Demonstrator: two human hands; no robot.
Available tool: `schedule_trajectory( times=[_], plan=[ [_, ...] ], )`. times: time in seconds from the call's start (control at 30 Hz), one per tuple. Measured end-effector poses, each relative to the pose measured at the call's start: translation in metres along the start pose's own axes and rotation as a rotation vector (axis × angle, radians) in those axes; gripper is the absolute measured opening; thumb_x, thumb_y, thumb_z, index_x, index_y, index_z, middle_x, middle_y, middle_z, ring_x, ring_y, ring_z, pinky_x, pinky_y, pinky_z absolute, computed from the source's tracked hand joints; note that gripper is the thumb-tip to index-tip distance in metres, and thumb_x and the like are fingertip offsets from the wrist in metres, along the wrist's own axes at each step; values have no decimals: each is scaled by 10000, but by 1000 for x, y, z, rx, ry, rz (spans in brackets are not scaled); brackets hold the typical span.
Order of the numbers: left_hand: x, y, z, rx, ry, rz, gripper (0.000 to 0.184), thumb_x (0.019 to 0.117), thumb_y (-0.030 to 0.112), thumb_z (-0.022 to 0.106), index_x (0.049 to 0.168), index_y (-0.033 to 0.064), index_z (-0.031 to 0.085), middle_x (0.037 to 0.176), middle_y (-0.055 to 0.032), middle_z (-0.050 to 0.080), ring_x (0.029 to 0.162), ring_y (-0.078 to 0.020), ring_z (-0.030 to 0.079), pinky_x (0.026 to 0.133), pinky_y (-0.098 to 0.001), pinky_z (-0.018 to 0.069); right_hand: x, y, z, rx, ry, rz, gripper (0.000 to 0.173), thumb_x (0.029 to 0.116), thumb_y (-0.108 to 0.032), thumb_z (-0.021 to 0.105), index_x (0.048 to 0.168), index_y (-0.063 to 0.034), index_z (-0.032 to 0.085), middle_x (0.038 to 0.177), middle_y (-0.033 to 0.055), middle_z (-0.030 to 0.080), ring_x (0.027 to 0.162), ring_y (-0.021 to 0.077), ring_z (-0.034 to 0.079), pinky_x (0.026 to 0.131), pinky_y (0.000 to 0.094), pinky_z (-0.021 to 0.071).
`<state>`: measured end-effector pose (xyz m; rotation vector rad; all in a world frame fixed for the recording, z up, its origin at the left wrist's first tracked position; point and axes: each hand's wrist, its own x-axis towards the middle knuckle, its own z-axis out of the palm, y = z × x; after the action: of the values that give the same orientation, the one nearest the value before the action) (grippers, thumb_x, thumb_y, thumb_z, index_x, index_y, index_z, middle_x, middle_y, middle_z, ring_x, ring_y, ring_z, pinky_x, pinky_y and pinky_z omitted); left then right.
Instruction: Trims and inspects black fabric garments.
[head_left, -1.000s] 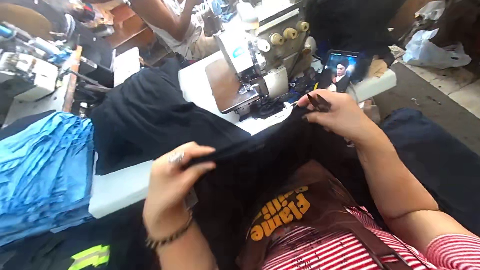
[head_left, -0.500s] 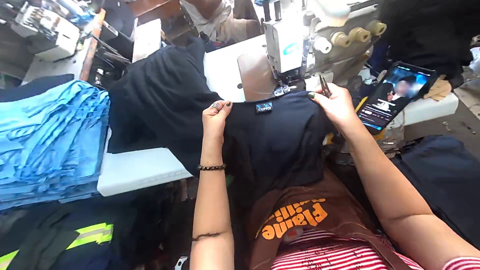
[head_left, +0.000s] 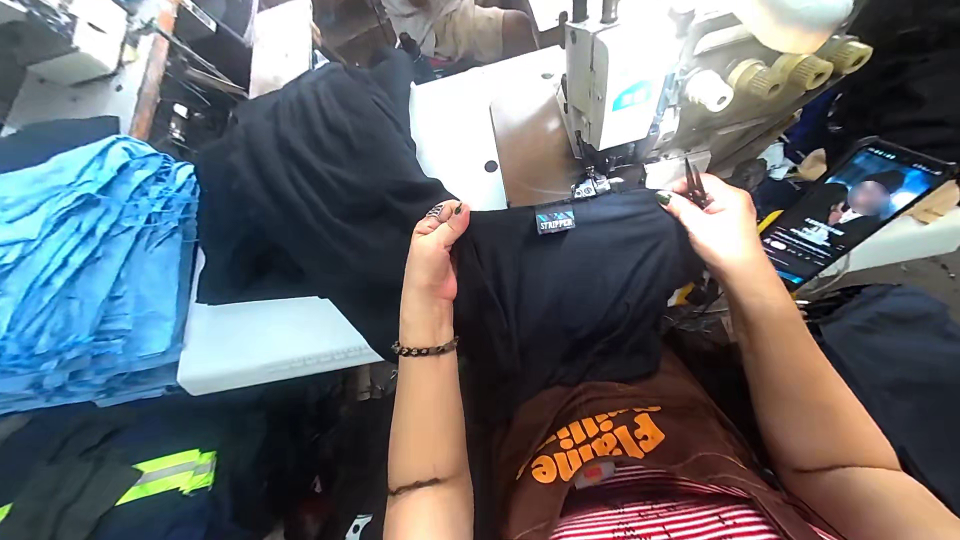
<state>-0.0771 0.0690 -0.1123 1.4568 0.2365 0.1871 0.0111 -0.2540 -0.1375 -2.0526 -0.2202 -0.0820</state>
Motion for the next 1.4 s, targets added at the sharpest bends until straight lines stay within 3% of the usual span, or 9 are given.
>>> schedule_trajectory(
  times=[0.23, 0.4, 0.57, 0.73, 0.87, 0.93, 1.03, 1.1, 1.4],
  plan=[
    [-22, 15, 11, -112, -28, -111, 192, 1044, 336, 583, 1045, 210, 728, 822, 56, 718, 678, -18, 685, 593, -205, 586, -29, -9, -29, 81, -69, 62, 108, 1020, -196, 624, 1042, -105, 677, 797, -30, 604, 663, 0, 535, 622, 202, 463],
    [-44, 18, -14, 266, -377, 177, 281, 813, 479, 818, 1006, 298, 724, 1058, 143, 710, 1012, -18, 659, 880, -244, 565, -59, -7, -62, 355, -330, 114, 165, 1048, -174, 550, 1095, -125, 700, 709, -104, 582, 513, -51, 437, 478, 122, 395],
    [-70, 38, -11, 269, -617, 248, 129, 864, 379, 809, 940, 300, 743, 911, 136, 712, 880, -17, 667, 821, -212, 558, -101, 17, -75, 367, -654, 237, 84, 931, -41, 695, 1005, -61, 729, 729, -75, 638, 537, -48, 467, 506, 125, 389],
    [-68, 29, -3, 261, -555, 115, 103, 878, 356, 779, 931, 272, 749, 978, 121, 716, 912, -18, 665, 807, -215, 566, -133, 27, -94, 510, -338, 201, 132, 916, -26, 685, 1016, -106, 719, 789, -58, 670, 505, -20, 477, 445, 142, 416],
    [-87, -9, 10, 283, -366, -48, 88, 934, 221, 687, 856, 207, 650, 737, 84, 639, 594, 16, 578, 521, -172, 501, -150, 38, -84, 519, -213, 315, 92, 979, -74, 630, 1029, -111, 697, 686, -65, 610, 443, -16, 431, 408, 146, 396],
    [-94, -29, 12, 571, -212, 17, 178, 973, 244, 685, 846, 128, 640, 737, 15, 615, 596, -57, 537, 543, -266, 465, -148, 44, -66, 313, -135, 339, 83, 997, -117, 627, 1059, -108, 682, 718, -45, 560, 506, -2, 409, 468, 179, 374],
    [-93, -50, 19, 845, 23, 18, 287, 965, 343, 714, 916, 60, 714, 843, -93, 678, 754, -208, 609, 695, -498, 485, -135, 52, -45, 43, -108, 305, 174, 1024, -148, 595, 1105, -25, 687, 967, 126, 667, 884, 199, 614, 816, 456, 499],
    [-95, -58, 21, 927, 89, 38, 331, 961, 376, 717, 950, 45, 725, 872, -139, 694, 797, -283, 639, 715, -566, 486, -127, 51, -36, -92, -128, 266, 219, 1048, -186, 565, 1130, -18, 680, 1022, 194, 685, 977, 334, 653, 866, 599, 487],
    [-92, -61, 25, 1038, 137, -29, 392, 966, 462, 687, 975, 73, 731, 841, -154, 690, 794, -344, 650, 686, -610, 475, -118, 53, -24, -211, -155, 288, 239, 1061, -180, 546, 1168, -10, 676, 1069, 220, 695, 1026, 385, 662, 893, 628, 484]
  ],
)
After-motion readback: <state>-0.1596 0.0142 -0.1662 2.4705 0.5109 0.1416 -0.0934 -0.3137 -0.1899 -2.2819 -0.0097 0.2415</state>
